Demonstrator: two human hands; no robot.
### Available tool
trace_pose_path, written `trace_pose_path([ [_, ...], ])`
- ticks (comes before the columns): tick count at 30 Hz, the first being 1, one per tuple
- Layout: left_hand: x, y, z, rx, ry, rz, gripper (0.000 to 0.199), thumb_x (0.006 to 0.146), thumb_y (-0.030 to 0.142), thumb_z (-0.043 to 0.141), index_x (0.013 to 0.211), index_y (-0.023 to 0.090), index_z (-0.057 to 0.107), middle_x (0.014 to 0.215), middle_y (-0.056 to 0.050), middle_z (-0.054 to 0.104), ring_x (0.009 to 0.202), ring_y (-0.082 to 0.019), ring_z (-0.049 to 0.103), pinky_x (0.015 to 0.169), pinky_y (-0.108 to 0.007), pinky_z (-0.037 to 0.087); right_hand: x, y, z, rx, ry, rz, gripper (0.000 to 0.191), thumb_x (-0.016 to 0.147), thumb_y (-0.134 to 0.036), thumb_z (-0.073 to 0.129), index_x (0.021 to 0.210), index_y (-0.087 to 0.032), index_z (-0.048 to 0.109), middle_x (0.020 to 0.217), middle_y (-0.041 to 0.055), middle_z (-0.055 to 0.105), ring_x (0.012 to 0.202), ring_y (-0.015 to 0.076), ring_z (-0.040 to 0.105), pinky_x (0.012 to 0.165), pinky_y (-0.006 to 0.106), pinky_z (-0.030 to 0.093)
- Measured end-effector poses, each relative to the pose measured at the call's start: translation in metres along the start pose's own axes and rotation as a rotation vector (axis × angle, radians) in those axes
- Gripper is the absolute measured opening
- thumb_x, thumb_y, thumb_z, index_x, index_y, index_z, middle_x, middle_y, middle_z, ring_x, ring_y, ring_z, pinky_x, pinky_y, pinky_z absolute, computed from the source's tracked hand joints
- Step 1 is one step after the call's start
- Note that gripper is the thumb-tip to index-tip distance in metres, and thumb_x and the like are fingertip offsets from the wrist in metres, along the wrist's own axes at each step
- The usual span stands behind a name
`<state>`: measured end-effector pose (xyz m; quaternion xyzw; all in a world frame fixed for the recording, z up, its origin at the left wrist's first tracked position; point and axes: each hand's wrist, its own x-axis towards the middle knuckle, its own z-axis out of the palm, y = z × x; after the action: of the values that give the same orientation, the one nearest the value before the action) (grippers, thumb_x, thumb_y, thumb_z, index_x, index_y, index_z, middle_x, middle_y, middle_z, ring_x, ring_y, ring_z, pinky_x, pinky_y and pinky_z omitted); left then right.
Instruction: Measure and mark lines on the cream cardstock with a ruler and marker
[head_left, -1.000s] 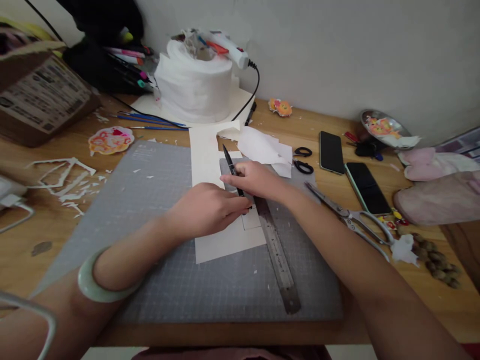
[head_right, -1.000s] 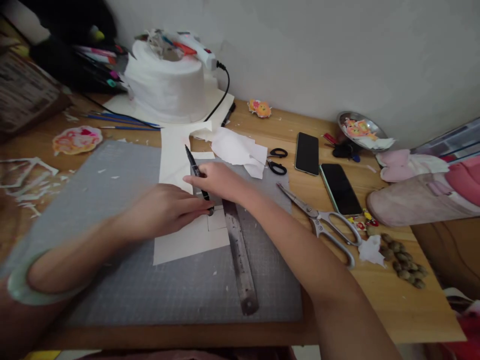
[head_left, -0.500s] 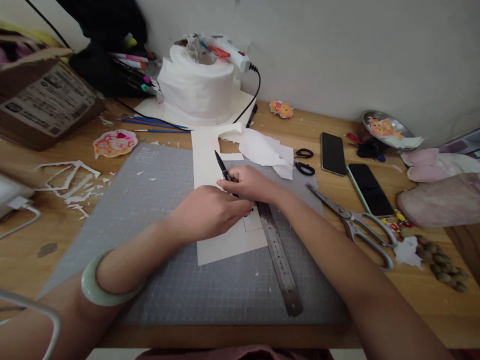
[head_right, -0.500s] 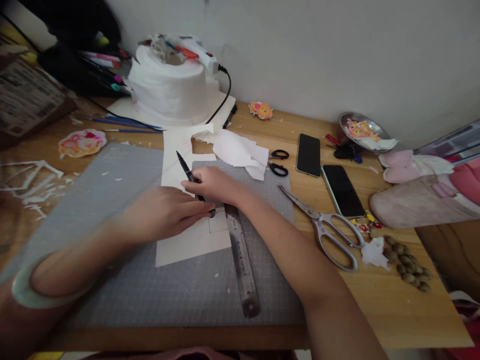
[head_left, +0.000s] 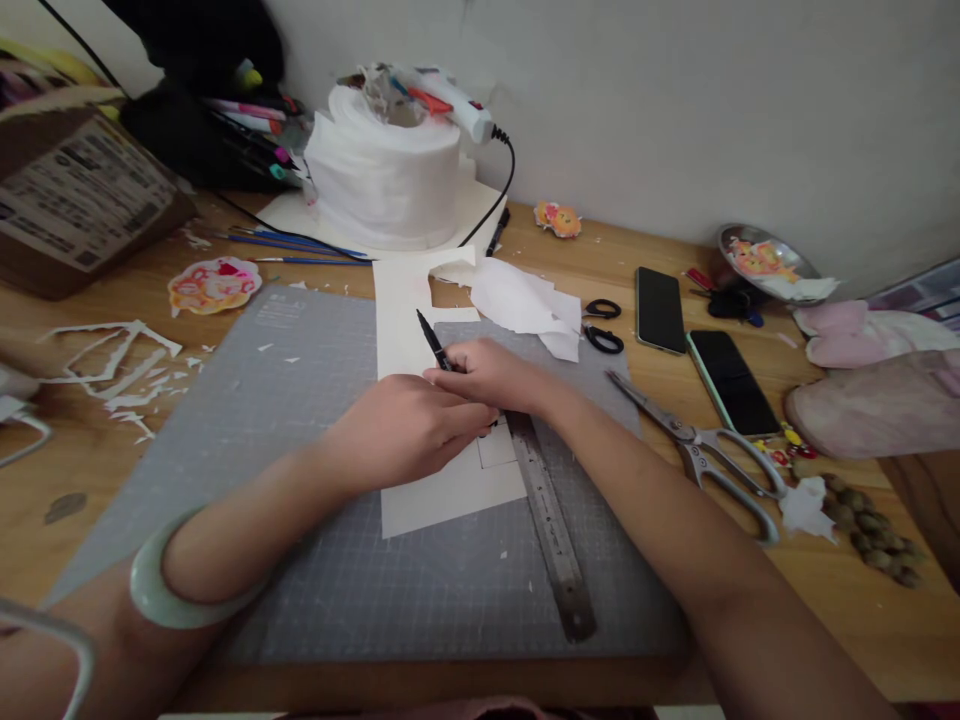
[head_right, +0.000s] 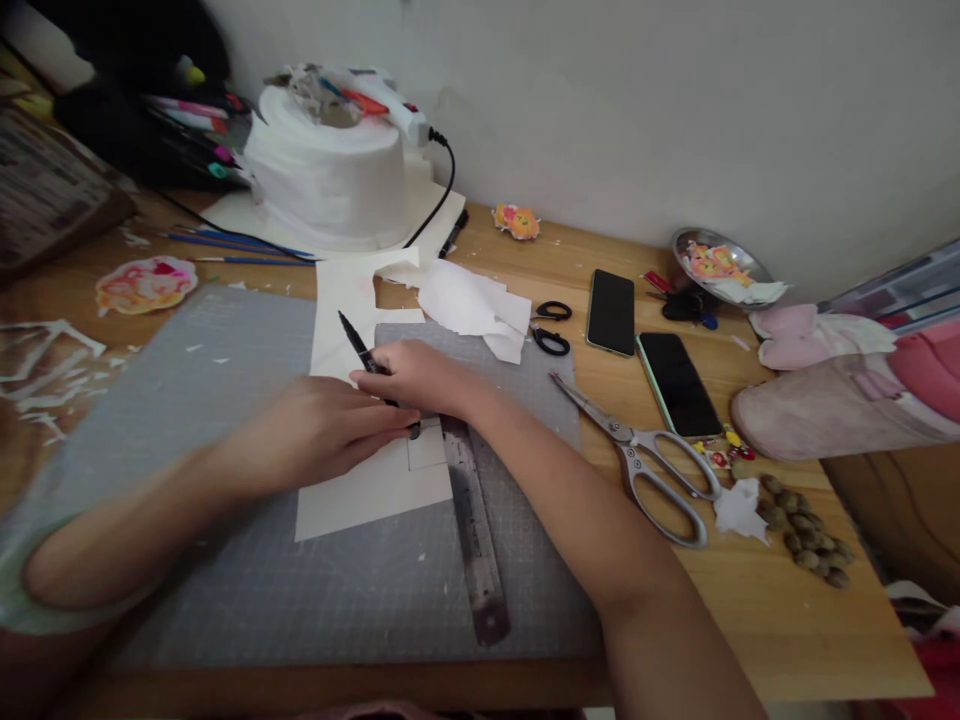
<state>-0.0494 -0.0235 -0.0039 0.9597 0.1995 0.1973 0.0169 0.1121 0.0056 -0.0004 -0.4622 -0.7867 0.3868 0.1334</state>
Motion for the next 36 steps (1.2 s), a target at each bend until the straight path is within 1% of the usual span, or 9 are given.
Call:
trace_pose_path([
  [4,-0.0016,-0.0005,0.0015,0.006,-0.003,-0.013,0.040,0.101,0.030,0.036,0.082,0.023,0.071,0.068,0.000,0.072,0.059,-0.016,0.061,0.055,-0.028,0.037,0.0000,0.0005,0.0007,0.002,-0.010,-0.003,0.044,0.091,-0.033,0.060,0.058,-0.020,0.033,0.058,-0.0070,0.034,0.058,0.0087,0.030,0.054,0.025,0.022],
  [13,-0.0039,-0.0020,0.0032,-0.006,-0.024,-0.019,0.038,0.101,0.031,0.036,0.088,0.024,0.071,0.075,0.000,0.074,0.062,-0.016,0.063,0.056,-0.028,0.038,-0.0017,-0.0028,-0.0009,-0.020,-0.028,-0.002,0.041,0.093,-0.029,0.057,0.060,-0.019,0.035,0.060,-0.0062,0.039,0.059,0.0089,0.032,0.055,0.025,0.023],
  [18,-0.0039,-0.0014,0.0039,0.014,-0.013,-0.018,0.039,0.101,0.032,0.036,0.084,0.023,0.070,0.069,-0.001,0.073,0.058,-0.016,0.062,0.054,-0.029,0.037,-0.0011,0.0003,0.0004,-0.027,-0.003,-0.006,0.042,0.095,-0.036,0.053,0.060,-0.020,0.035,0.060,-0.0057,0.040,0.059,0.0093,0.033,0.055,0.025,0.023],
  [21,-0.0035,-0.0015,0.0016,-0.003,-0.015,-0.013,0.039,0.101,0.031,0.036,0.083,0.022,0.069,0.065,-0.001,0.071,0.057,-0.016,0.061,0.053,-0.029,0.036,-0.0006,0.0037,0.0012,-0.035,0.019,-0.023,0.040,0.094,-0.035,0.051,0.060,-0.019,0.035,0.059,-0.0057,0.040,0.059,0.0090,0.034,0.055,0.025,0.024],
  [25,-0.0042,-0.0023,-0.0010,-0.047,-0.050,-0.014,0.035,0.101,0.030,0.037,0.089,0.022,0.069,0.068,-0.001,0.072,0.059,-0.015,0.063,0.055,-0.027,0.037,-0.0007,0.0053,0.0008,-0.031,0.033,-0.042,0.039,0.092,-0.034,0.050,0.059,-0.019,0.035,0.058,-0.0057,0.041,0.058,0.0087,0.034,0.055,0.025,0.024],
  [29,-0.0049,-0.0024,0.0009,-0.050,-0.036,-0.018,0.036,0.101,0.030,0.036,0.089,0.022,0.069,0.068,-0.001,0.072,0.059,-0.015,0.064,0.055,-0.027,0.037,-0.0018,0.0048,0.0002,-0.039,0.043,-0.047,0.041,0.091,-0.031,0.051,0.058,-0.020,0.032,0.057,-0.0063,0.037,0.057,0.0084,0.032,0.055,0.025,0.023],
  [36,-0.0029,-0.0014,-0.0005,-0.032,-0.040,-0.018,0.038,0.101,0.030,0.035,0.087,0.021,0.070,0.065,-0.001,0.071,0.058,-0.015,0.063,0.054,-0.027,0.038,-0.0031,0.0051,-0.0002,-0.034,0.021,-0.053,0.041,0.091,-0.032,0.052,0.058,-0.020,0.031,0.056,-0.0064,0.036,0.057,0.0086,0.030,0.054,0.026,0.021],
])
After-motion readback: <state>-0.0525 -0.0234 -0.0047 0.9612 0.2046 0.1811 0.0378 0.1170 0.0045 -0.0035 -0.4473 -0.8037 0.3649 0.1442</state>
